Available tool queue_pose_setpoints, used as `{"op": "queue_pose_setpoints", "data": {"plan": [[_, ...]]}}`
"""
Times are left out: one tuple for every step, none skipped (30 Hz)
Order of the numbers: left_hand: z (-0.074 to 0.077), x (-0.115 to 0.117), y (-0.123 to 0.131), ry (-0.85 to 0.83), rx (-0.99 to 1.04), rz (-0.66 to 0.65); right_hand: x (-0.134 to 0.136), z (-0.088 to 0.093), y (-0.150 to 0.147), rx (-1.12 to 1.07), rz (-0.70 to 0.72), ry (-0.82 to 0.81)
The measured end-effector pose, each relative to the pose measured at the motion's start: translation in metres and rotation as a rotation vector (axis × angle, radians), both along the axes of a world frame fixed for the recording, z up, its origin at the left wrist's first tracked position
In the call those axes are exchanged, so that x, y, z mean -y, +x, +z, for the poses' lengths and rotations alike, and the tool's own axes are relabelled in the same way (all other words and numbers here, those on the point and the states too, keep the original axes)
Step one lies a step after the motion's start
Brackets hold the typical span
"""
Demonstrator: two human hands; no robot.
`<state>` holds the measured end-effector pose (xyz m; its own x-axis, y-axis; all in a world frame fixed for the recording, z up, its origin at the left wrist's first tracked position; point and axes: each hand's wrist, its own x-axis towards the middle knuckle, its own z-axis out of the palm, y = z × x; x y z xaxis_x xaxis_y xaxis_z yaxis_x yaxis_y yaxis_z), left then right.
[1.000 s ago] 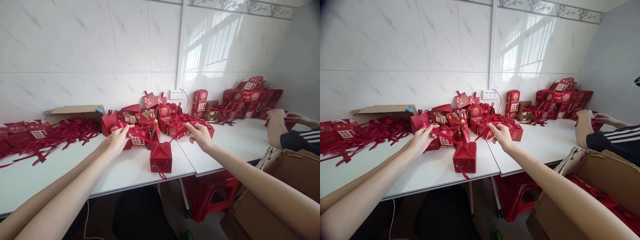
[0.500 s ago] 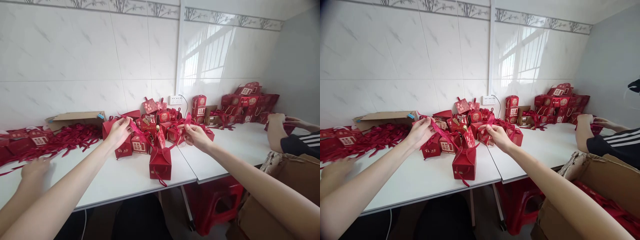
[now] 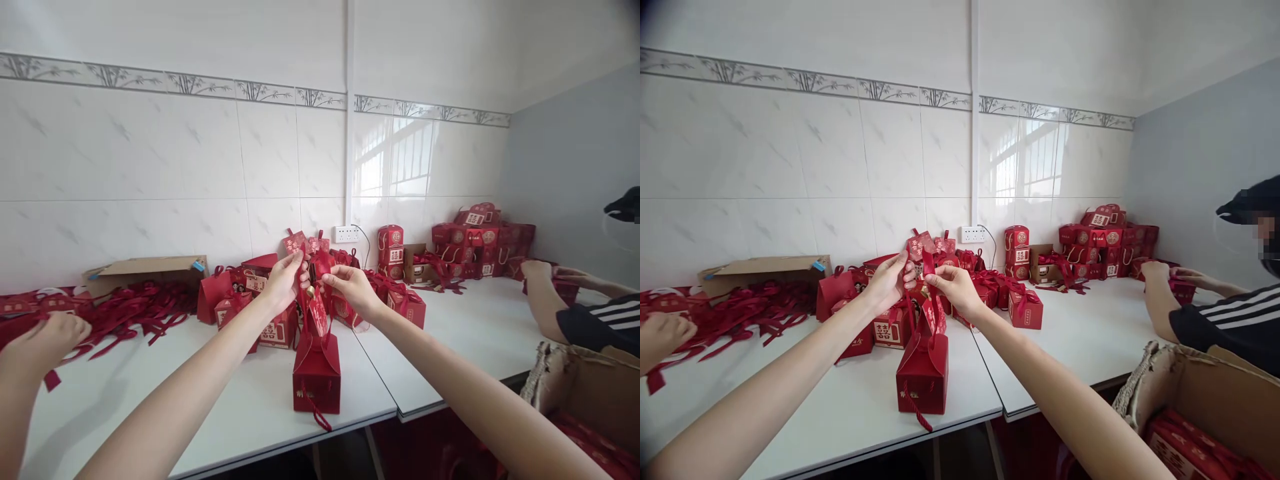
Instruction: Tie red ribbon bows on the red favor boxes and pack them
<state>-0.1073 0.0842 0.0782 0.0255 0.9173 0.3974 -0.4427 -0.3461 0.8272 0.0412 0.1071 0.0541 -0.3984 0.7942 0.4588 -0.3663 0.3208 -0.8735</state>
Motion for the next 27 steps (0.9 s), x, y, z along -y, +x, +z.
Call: {"op": "queue_pose_setpoints", "data": {"plan": [[0.001, 0.000, 0.002, 0.005, -0.002, -0.006, 0.001, 0.001, -0.001, -0.019, 0.006, -0.027], [0.001, 0.001, 0.004, 0.006, -0.002, -0.013, 0.002, 0.003, -0.001, -0.035, 0.009, -0.043], [0.002, 0.003, 0.005, 0.004, 0.000, -0.020, 0.002, 0.004, -0.001, -0.049, 0.009, -0.049], [0.003, 0.004, 0.006, 0.000, 0.004, -0.027, 0.003, 0.005, -0.002, -0.062, 0.008, -0.050], [0.003, 0.006, 0.007, -0.006, 0.009, -0.035, 0.004, 0.007, -0.001, -0.071, 0.005, -0.048], [0.004, 0.008, 0.008, -0.012, 0.013, -0.042, 0.004, 0.008, -0.001, -0.074, 0.003, -0.045], [0.004, 0.009, 0.008, -0.018, 0.014, -0.046, 0.004, 0.008, -0.001, -0.069, 0.001, -0.039], [0.004, 0.011, 0.009, -0.022, 0.013, -0.048, 0.004, 0.009, -0.001, -0.054, -0.004, -0.029], [0.003, 0.012, 0.009, -0.023, 0.011, -0.046, 0.005, 0.010, -0.001, -0.034, -0.010, -0.014], [0.003, 0.013, 0.009, -0.023, 0.009, -0.040, 0.005, 0.010, 0.000, -0.011, -0.018, 0.006], [0.002, 0.014, 0.009, -0.023, 0.001, -0.033, 0.005, 0.011, 0.000, 0.010, -0.027, 0.027], [0.001, 0.015, 0.009, -0.021, -0.014, -0.027, 0.005, 0.011, 0.000, 0.026, -0.036, 0.048], [0.000, 0.017, 0.009, -0.018, -0.038, -0.024, 0.005, 0.012, -0.001, 0.037, -0.043, 0.066], [0.000, 0.018, 0.009, -0.014, -0.069, -0.028, 0.005, 0.013, -0.001, 0.042, -0.052, 0.081], [0.000, 0.020, 0.009, -0.010, -0.105, -0.039, 0.004, 0.013, -0.002, 0.050, -0.064, 0.093], [0.000, 0.021, 0.008, -0.006, -0.137, -0.052, 0.004, 0.014, -0.002, 0.064, -0.076, 0.103], [0.001, 0.024, 0.007, -0.002, -0.162, -0.070, 0.004, 0.015, -0.002, 0.084, -0.083, 0.112], [0.002, 0.026, 0.006, 0.004, -0.182, -0.093, 0.003, 0.016, -0.003, 0.104, -0.087, 0.120], [0.003, 0.028, 0.005, 0.010, -0.205, -0.119, 0.003, 0.018, -0.002, 0.125, -0.088, 0.126], [0.004, 0.030, 0.003, 0.019, -0.236, -0.141, 0.003, 0.019, -0.001, 0.147, -0.088, 0.133], [0.005, 0.032, 0.002, 0.033, -0.281, -0.151, 0.003, 0.020, 0.000, 0.169, -0.089, 0.143], [0.006, 0.033, 0.002, 0.051, -0.341, -0.148, 0.003, 0.021, 0.002, 0.193, -0.089, 0.155], [0.007, 0.033, 0.002, 0.072, -0.409, -0.129, 0.003, 0.022, 0.004, 0.219, -0.090, 0.168], [0.007, 0.034, 0.002, 0.094, -0.473, -0.098, 0.003, 0.022, 0.006, 0.248, -0.088, 0.179], [0.008, 0.033, 0.003, 0.115, -0.525, -0.067, 0.002, 0.023, 0.009, 0.272, -0.083, 0.187], [0.008, 0.033, 0.005, 0.131, -0.555, -0.040, 0.002, 0.022, 0.011, 0.287, -0.075, 0.190], [0.007, 0.032, 0.007, 0.139, -0.557, -0.020, 0.002, 0.022, 0.013, 0.291, -0.071, 0.187]]}}
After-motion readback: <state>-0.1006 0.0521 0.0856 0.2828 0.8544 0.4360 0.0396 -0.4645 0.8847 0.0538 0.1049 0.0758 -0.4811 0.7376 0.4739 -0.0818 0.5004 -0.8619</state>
